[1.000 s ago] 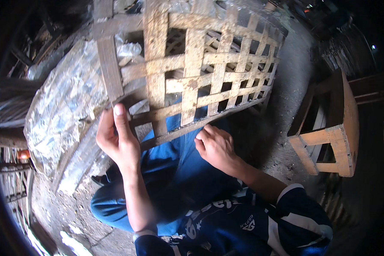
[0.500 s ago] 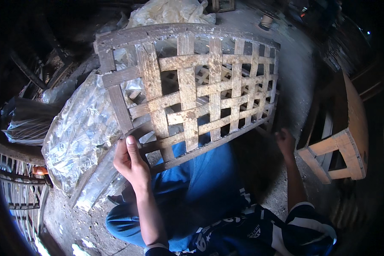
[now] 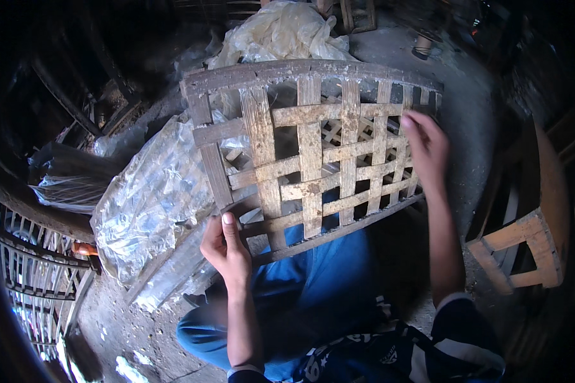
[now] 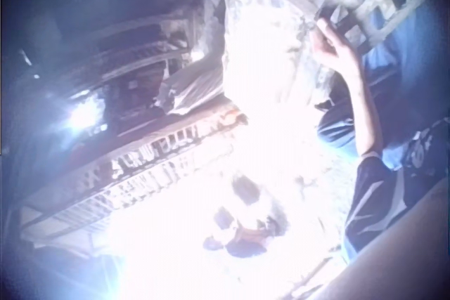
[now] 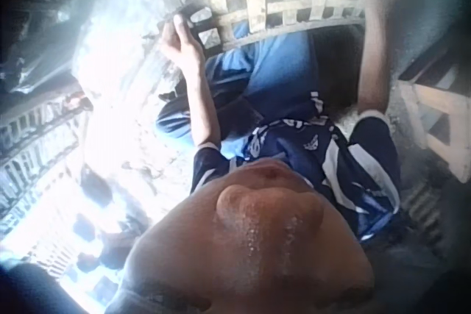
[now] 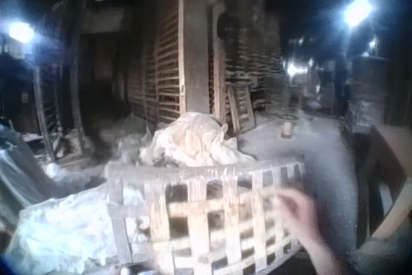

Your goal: The person sits on the floor and assembles bamboo trays by hand. They place a plastic sheet over a tray, then pick up a bamboo lattice frame and press it into place, repeating the process with additional frames.

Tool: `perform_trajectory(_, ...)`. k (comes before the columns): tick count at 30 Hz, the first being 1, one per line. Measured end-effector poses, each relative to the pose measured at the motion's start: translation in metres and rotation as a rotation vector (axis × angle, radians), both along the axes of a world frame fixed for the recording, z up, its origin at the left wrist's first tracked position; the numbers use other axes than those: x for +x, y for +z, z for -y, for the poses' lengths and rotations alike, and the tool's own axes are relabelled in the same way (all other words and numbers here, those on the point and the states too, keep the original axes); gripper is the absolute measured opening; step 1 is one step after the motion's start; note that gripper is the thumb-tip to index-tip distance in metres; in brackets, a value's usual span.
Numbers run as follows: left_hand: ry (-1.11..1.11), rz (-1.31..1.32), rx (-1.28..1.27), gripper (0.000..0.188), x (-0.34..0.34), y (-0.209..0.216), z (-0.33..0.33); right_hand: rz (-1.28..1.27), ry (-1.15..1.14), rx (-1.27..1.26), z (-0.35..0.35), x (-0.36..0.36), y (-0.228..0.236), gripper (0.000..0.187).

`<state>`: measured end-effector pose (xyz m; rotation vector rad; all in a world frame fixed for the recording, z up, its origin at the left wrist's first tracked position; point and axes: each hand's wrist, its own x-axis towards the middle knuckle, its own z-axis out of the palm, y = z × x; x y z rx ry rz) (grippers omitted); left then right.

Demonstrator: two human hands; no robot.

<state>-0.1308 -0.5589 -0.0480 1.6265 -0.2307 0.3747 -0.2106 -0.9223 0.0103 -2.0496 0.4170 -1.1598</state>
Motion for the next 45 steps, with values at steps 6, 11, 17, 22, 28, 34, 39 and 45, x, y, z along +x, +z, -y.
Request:
perform_trajectory(6, 0.037, 0.098, 0.052, 0.043, -0.011, 0.018, 0.005, 0.077, 0.073, 0.262, -0.052, 0.077, 0.043, 0.041)
perform_trajectory(11, 0.078, 0.16, 0.182, 0.036, -0.009, 0.017, 0.0, 0.125, 0.025, 0.28, -0.046, 0.091, 0.037, 0.034)
perform_trajectory(17, 0.072, 0.215, 0.194, 0.027, -0.012, 0.021, -0.001, 0.129, 0.053, 0.308, -0.046, 0.089, 0.037, 0.03)
perform_trajectory(22, 0.079, 0.238, 0.21, 0.026, -0.013, 0.022, 0.0, 0.152, -0.01, 0.208, -0.035, 0.095, 0.024, 0.027)
perform_trajectory(28, 0.073, 0.195, 0.184, 0.037, -0.01, 0.02, 0.003, 0.217, -0.107, 0.133, -0.028, 0.102, 0.014, 0.021)
perform_trajectory(34, 0.069, 0.134, 0.122, 0.037, -0.005, 0.009, -0.004, 0.486, 0.136, 0.549, 0.035, 0.055, -0.007, 0.019)
perform_trajectory(39, 0.046, 0.119, 0.104, 0.037, -0.004, 0.009, 0.001, 0.019, -0.25, 0.221, 0.103, -0.055, -0.077, 0.016)
perform_trajectory(45, 0.022, -0.008, 0.065, 0.041, 0.001, -0.009, -0.006, -1.103, 0.142, 0.034, 0.087, -0.187, -0.153, 0.011)
